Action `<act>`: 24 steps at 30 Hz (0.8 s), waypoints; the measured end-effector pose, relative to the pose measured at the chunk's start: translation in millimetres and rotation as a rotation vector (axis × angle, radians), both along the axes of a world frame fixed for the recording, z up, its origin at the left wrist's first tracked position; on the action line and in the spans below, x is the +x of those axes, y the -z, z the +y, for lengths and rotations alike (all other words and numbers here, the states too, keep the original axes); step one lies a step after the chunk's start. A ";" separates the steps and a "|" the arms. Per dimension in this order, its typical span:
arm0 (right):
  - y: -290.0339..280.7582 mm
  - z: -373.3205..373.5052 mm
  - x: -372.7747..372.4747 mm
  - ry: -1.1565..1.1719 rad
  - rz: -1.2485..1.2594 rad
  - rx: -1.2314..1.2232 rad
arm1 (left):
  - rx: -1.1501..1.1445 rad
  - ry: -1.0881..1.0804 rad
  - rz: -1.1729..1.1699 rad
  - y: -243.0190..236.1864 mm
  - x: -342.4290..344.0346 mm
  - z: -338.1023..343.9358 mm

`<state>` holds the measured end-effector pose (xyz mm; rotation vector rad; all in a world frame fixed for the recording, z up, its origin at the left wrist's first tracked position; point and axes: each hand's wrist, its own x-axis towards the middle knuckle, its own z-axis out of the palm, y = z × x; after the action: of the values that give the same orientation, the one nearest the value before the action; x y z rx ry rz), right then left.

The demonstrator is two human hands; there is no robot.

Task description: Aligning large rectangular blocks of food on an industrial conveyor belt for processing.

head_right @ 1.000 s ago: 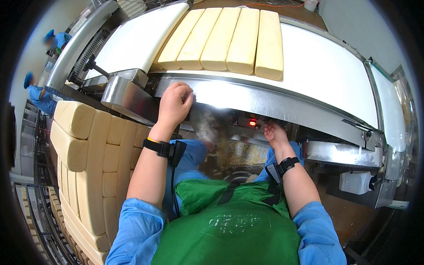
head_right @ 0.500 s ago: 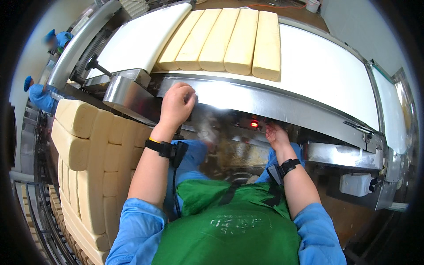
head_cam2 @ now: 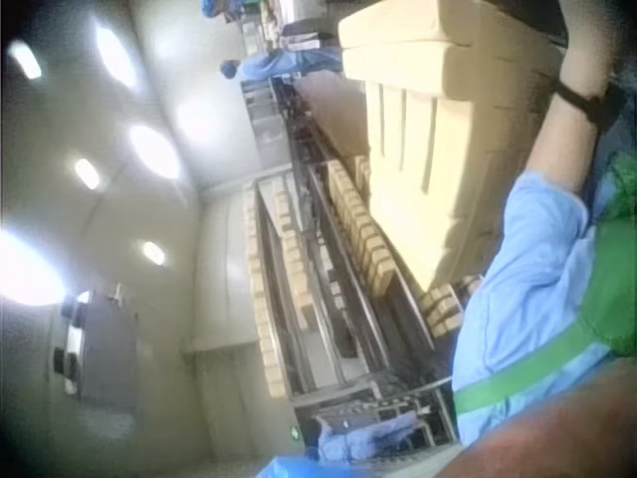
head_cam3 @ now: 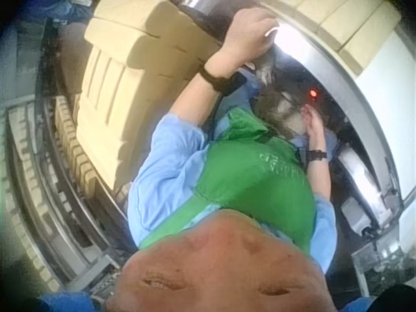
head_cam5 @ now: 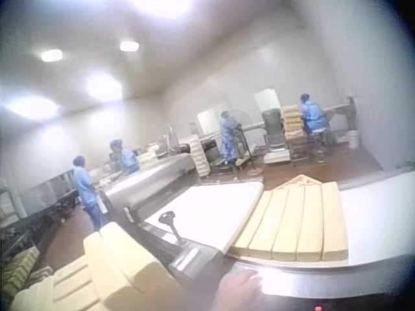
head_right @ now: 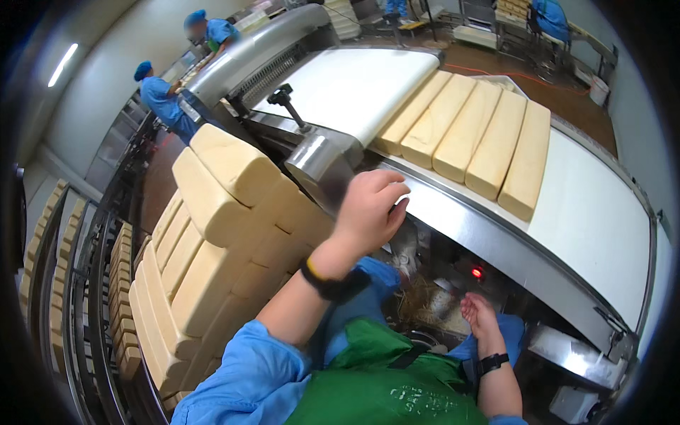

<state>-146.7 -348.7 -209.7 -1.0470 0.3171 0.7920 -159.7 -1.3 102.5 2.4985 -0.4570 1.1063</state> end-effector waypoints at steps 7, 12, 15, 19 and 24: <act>-12.2 16.4 -0.8 -0.135 -0.063 -0.022 | 0.251 -0.568 -0.074 -96.0 -112.5 43.6; -5.6 23.4 -2.8 -0.157 -0.035 -0.025 | 0.333 -0.906 0.137 -114.2 -153.7 78.1; -4.1 22.2 -3.0 -0.157 -0.033 0.017 | 0.303 -0.885 0.218 -114.4 -171.3 86.6; -5.6 15.7 -3.3 -0.136 -0.042 0.055 | 0.238 -0.913 0.361 -129.2 -198.5 97.8; -4.3 10.5 -1.6 -0.109 -0.018 0.010 | 0.074 -1.181 0.560 -145.0 -214.5 130.9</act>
<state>-148.3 -338.2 -205.3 -1.0689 0.2416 0.8807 -374.2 129.7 247.6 2.9384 1.2804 0.5756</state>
